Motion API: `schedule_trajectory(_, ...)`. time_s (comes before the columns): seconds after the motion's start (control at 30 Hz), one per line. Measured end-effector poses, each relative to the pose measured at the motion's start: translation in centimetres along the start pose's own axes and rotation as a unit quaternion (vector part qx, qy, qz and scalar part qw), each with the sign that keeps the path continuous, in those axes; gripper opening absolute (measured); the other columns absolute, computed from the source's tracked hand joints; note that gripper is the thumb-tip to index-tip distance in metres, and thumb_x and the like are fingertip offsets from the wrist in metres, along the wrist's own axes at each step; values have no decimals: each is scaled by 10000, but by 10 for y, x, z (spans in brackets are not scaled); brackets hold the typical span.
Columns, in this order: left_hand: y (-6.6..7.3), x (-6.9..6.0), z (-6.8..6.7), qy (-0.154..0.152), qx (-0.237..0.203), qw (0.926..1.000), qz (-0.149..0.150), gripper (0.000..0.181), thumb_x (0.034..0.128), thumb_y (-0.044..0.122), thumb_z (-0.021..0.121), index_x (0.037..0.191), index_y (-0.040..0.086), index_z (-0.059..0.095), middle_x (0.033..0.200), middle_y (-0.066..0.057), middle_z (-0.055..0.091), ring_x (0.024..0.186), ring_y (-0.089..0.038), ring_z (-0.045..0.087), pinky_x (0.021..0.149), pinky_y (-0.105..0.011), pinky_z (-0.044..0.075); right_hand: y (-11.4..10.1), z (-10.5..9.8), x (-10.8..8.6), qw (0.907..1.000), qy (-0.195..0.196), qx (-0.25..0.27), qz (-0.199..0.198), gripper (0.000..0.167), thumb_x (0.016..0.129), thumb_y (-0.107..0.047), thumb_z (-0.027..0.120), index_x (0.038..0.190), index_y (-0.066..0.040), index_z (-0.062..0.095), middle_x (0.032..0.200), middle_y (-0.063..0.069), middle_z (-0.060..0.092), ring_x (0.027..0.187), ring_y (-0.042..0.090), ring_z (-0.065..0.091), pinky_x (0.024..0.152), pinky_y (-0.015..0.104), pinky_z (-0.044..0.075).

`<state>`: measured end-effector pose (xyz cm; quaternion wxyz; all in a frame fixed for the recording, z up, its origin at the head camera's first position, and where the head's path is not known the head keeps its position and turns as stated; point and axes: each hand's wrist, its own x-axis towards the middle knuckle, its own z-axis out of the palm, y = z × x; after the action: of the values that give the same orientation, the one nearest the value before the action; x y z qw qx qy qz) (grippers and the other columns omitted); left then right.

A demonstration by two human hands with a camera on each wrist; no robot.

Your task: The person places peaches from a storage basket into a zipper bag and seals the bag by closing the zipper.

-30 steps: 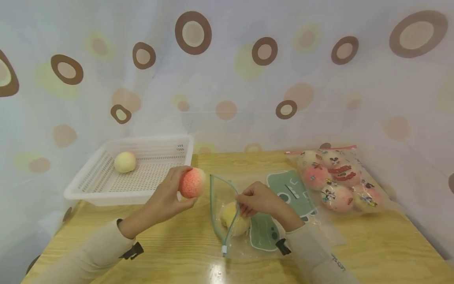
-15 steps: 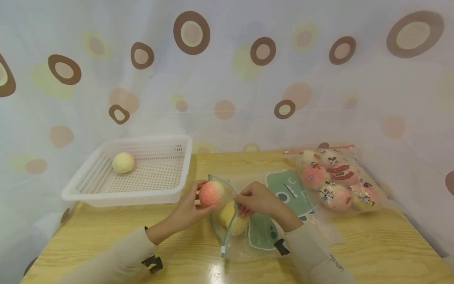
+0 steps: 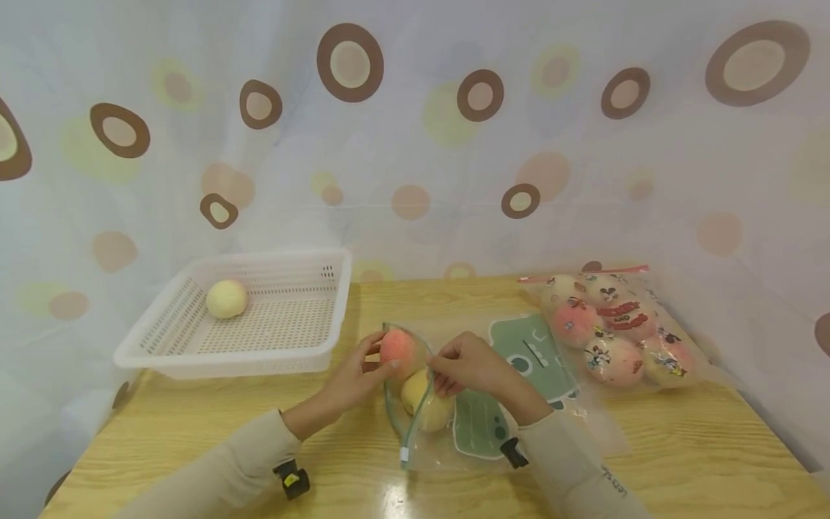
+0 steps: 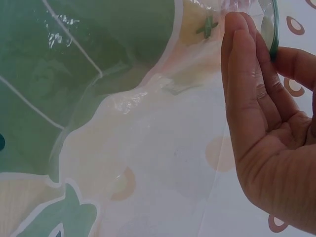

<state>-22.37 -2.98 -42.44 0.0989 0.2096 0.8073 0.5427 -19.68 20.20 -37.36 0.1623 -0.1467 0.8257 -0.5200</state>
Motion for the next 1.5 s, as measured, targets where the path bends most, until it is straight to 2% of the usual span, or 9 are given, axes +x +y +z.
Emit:
schedule_trajectory(0.17, -7, -1, 2, -154, 277, 9994, 124, 460, 1016, 268, 470, 1404, 24, 427, 1388, -213, 438, 1170, -390, 524, 881, -467, 511, -3, 0, 0, 10000, -23, 33, -3, 330, 978, -167, 546, 794, 75, 672, 679, 86, 676, 619, 177, 667, 602, 346, 577)
schedule_trajectory(0.3, -6, -3, 2, -161, 434, 9988, 157, 456, 1012, 209, 472, 1393, -28, 389, 1370, -264, 375, 1184, -415, 468, 908, -487, 493, -2, -1, 0, 10000, -34, 17, -10, 325, 975, -165, 549, 789, 73, 669, 683, 88, 676, 625, 183, 670, 604, 338, 576)
schedule_trajectory(0.53, -12, -7, 3, -247, 275, 9974, -616, 640, 955, 123, 548, 1466, -80, 218, 1413, -317, 353, 1248, -454, 440, 962, -520, 457, -1, -2, -1, 9997, -152, 35, -165, 340, 982, -206, 537, 757, 5, 679, 673, 46, 677, 620, 160, 665, 596, 323, 575)
schedule_trajectory(0.7, -17, -5, 5, -344, 215, 9959, -804, 642, 949, 96, 548, 1455, -112, 214, 1390, -308, 392, 1240, -434, 452, 973, -501, 451, -2, -1, -1, 10000, -76, -29, -34, 328, 979, -191, 546, 796, 45, 683, 694, 77, 683, 640, 189, 674, 618, 349, 578)
schedule_trajectory(0.83, -17, -3, 8, -277, 123, 9943, -1025, 674, 933, 73, 565, 1454, -131, 189, 1319, -267, 455, 1161, -363, 502, 926, -441, 484, -3, -1, -2, 10000, -51, -70, 38, 320, 980, -181, 539, 801, 37, 688, 695, 77, 685, 647, 197, 678, 626, 358, 579)
schedule_trajectory(0.97, -15, -3, 9, -227, 150, 9919, -1243, 716, 895, 49, 613, 1442, -150, 195, 1121, -181, 552, 956, -248, 576, 774, -338, 518, -3, 0, -2, 9999, -86, -87, -1, 323, 983, -194, 532, 782, -2, 695, 682, 49, 685, 639, 178, 677, 616, 340, 578)
schedule_trajectory(1.2, -13, -8, 13, -488, 611, 9917, -1017, 710, 851, 63, 690, 1387, -177, 291, 866, -73, 590, 708, -139, 548, 577, -240, 459, -1, 0, -1, 9999, -24, -98, 36, 321, 978, -175, 542, 790, 42, 686, 690, 85, 684, 645, 210, 679, 621, 352, 578)
schedule_trajectory(1.33, -14, -9, 16, -475, 903, 9926, -660, 711, 838, 30, 702, 1374, -183, 285, 801, -46, 603, 654, -119, 554, 546, -214, 461, -1, -1, -2, 9999, 20, -129, 30, 315, 980, -159, 541, 788, 49, 681, 689, 92, 680, 642, 216, 678, 614, 348, 577)
schedule_trajectory(1.5, -13, -6, 18, -337, 782, 9944, -632, 664, 846, -5, 651, 1390, -147, 296, 811, -44, 588, 642, -108, 539, 551, -212, 462, -2, -3, -5, 9998, 63, -201, -69, 316, 980, -158, 535, 791, 47, 686, 687, 90, 677, 639, 209, 675, 610, 350, 578)
